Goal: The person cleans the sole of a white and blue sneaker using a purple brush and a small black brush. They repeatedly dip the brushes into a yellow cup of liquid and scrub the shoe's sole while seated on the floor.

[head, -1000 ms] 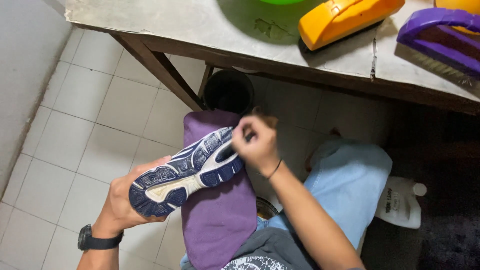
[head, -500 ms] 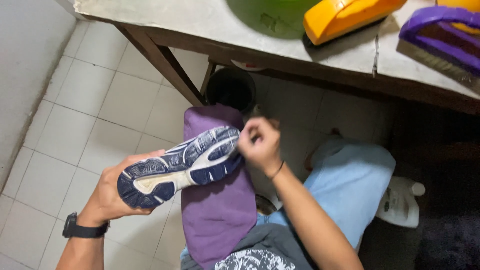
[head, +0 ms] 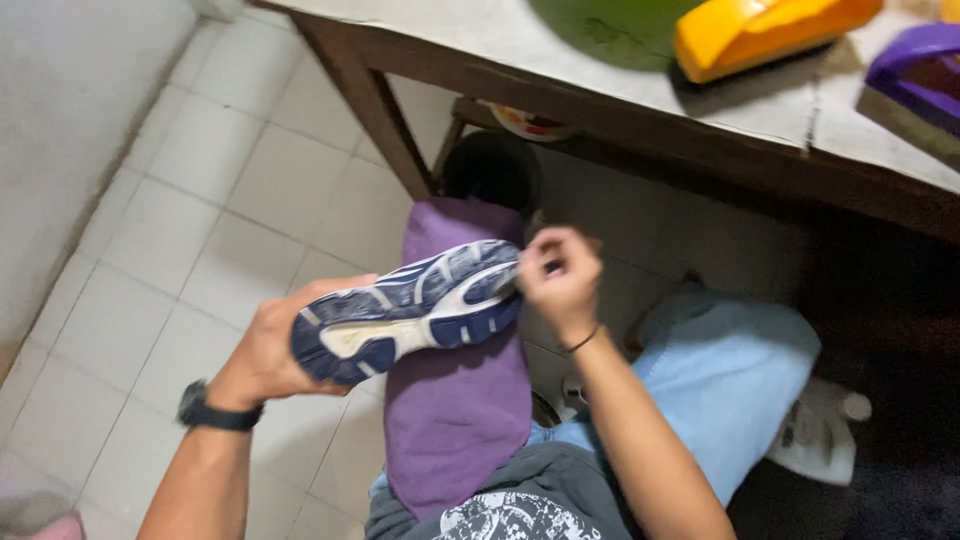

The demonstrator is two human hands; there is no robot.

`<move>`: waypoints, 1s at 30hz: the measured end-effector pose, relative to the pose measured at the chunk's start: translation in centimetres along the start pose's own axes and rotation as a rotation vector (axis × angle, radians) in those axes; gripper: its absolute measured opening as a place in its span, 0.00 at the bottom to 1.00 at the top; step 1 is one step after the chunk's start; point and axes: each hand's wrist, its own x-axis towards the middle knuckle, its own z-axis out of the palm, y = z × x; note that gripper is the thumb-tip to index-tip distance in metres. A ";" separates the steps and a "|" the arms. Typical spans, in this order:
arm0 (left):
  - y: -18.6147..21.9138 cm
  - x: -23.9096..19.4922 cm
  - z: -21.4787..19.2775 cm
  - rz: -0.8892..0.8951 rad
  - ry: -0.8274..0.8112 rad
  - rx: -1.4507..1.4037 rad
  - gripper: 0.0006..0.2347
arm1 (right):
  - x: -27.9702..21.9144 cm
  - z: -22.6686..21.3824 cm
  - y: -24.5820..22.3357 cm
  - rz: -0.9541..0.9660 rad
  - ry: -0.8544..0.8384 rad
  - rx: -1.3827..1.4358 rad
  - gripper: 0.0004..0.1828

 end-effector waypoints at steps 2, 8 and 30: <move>0.7 0.1 -0.1 0.024 -0.047 -0.013 0.40 | 0.6 -1.0 5.7 0.091 0.102 -0.076 0.11; 1.1 0.2 0.2 0.060 -0.061 -0.028 0.39 | -0.6 -0.2 -0.1 0.064 0.060 -0.085 0.09; 0.7 0.5 0.7 0.081 -0.075 -0.051 0.38 | -0.6 -0.3 -0.6 0.013 0.115 -0.097 0.07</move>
